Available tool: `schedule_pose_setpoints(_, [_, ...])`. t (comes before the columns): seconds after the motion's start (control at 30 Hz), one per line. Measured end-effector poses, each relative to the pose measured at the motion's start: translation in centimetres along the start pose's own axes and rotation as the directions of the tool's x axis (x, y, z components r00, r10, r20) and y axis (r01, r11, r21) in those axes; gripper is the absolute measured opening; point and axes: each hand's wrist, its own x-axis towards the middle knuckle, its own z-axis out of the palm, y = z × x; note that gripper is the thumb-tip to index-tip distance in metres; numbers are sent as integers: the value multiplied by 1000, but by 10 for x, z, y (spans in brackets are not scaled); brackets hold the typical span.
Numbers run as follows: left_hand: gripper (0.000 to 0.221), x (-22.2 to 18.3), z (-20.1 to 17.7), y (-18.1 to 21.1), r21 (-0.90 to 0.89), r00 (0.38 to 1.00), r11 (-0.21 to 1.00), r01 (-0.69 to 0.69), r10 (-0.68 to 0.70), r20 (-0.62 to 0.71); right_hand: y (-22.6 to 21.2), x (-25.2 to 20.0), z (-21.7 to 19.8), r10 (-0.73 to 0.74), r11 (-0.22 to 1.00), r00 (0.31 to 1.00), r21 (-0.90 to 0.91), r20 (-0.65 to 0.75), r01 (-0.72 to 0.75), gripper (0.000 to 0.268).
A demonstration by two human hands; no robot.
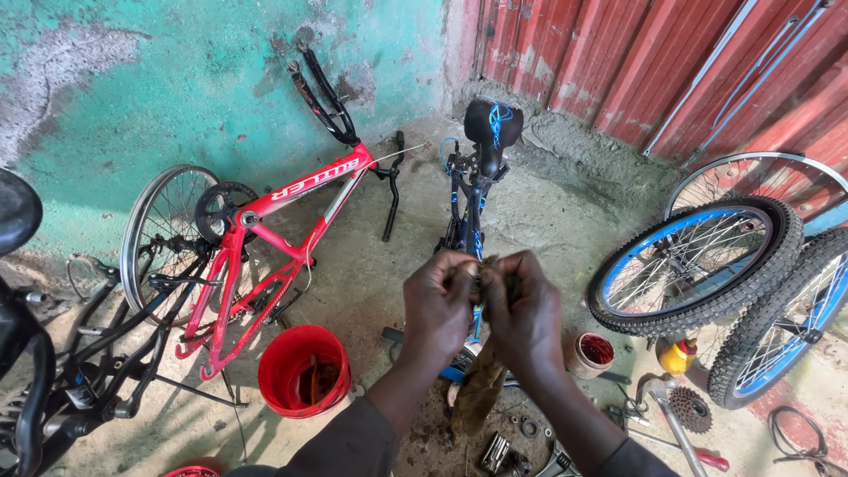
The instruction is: Cleaning and lubricating bicycle bottom bracket components using a rag and a stick.
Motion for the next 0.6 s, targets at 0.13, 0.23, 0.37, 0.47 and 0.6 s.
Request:
schedule_pose_setpoints(0.13, [10,13,-4,-19,-267,981,944,194,-187,50,-9,-11,5,58,990,990,-135,129,-41,14])
schedule_pose_setpoints(0.23, [15,7,2,-15,-140,996,986,91,-89,24,-10,1,2,-18,999,999,42,-32,20,10])
schedule_pose_setpoints(0.37, [13,8,-2,-21,-42,994,996,79,-76,80,-3,1,2,-53,998,998,-39,-20,52,9])
schedule_pose_setpoints(0.47, [15,11,-12,-14,-11,994,997,78,-77,83,4,-3,4,-69,994,998,-89,6,69,9])
schedule_pose_setpoints(0.6, [13,-6,-11,14,134,982,989,65,-87,168,-3,12,-9,-161,968,987,-192,30,164,7])
